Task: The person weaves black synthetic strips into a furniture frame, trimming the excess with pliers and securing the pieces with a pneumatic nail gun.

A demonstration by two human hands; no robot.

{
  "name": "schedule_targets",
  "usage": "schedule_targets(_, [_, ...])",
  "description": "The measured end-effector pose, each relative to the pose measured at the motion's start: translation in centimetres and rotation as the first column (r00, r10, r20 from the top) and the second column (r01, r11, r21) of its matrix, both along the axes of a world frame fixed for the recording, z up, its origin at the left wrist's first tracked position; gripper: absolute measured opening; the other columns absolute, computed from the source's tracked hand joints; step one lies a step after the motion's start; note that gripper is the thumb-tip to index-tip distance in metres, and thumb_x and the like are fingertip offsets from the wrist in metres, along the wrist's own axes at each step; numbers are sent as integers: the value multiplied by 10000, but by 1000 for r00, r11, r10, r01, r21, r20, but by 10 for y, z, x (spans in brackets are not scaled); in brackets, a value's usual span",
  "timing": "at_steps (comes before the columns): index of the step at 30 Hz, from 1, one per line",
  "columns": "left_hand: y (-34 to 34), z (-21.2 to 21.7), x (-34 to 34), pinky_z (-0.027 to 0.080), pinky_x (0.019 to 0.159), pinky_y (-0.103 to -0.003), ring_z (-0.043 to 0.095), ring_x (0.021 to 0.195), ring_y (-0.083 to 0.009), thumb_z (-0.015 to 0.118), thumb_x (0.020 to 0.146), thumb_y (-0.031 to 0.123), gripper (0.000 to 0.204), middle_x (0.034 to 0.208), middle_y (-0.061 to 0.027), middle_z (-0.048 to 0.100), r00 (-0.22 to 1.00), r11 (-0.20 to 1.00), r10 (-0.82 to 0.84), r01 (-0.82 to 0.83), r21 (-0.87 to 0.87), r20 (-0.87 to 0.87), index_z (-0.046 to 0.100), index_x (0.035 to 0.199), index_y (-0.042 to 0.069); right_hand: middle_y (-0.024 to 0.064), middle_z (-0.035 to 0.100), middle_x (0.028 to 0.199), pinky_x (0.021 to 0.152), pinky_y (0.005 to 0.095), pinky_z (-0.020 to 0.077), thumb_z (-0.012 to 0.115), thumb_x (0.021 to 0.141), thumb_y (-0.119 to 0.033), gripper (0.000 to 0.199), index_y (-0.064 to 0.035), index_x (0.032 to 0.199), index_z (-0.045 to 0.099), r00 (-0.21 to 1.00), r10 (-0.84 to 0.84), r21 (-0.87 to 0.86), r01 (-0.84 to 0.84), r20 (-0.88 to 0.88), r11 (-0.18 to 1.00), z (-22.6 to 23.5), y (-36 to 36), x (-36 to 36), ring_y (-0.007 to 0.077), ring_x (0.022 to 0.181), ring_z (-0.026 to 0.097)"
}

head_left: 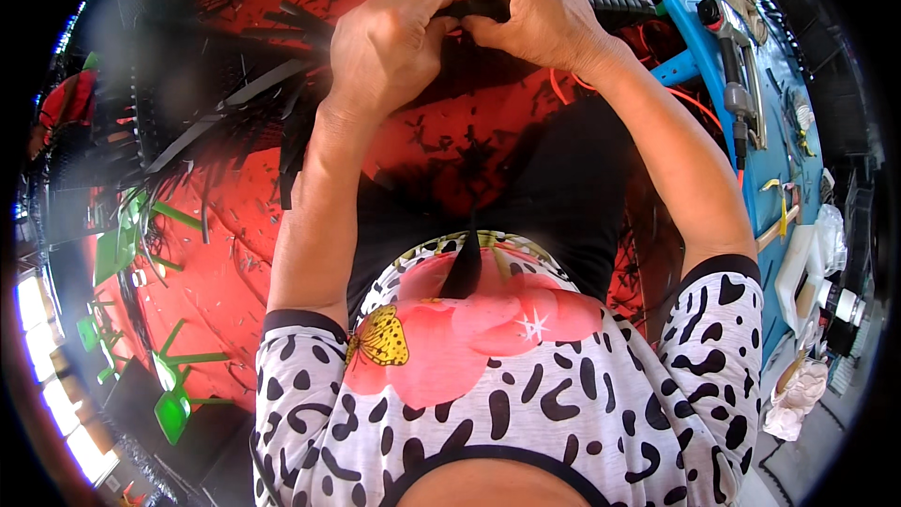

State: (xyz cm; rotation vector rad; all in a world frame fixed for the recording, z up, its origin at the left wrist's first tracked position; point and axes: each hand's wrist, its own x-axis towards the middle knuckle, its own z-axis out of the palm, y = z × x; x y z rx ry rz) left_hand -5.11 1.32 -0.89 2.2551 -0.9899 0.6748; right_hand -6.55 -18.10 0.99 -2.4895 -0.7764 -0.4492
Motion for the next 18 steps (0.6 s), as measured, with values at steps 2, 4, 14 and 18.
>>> schedule_targets(2, [1,2,-1,499,629,-372,625,758,-327,721,724,9,197,832,-110,620,1000,1000,-6,5,12,27,637,900,35,168,645,957,766,443,490,743,716,-205,381,-9,1011,601,999,-23,4,23,-40,1000,1,5,-4,362,917,626])
schedule_targets(4, [1,2,-1,497,627,-373,623,754,-327,718,720,3,196,828,-110,618,1000,1000,-15,15,6,23,635,896,32,181,629,958,735,439,487,739,689,-223,429,-12,1023,573,995,-88,24,87,48,996,-5,9,-8,369,879,622])
schedule_targets(14, [1,7,0,493,626,-379,617,742,-327,719,709,4,189,804,-108,600,992,992,-125,125,-15,-20,637,879,16,206,620,965,728,457,479,706,703,-219,452,-10,1062,530,979,-201,-11,202,33,979,0,16,-15,378,866,617])
schedule_targets(18, [-1,3,-1,494,633,-380,618,746,-325,727,714,27,200,808,-103,599,994,995,-101,101,5,-44,647,897,27,201,655,911,730,440,482,679,709,-215,351,9,963,592,981,-160,-69,153,-111,986,8,2,-3,375,869,621])
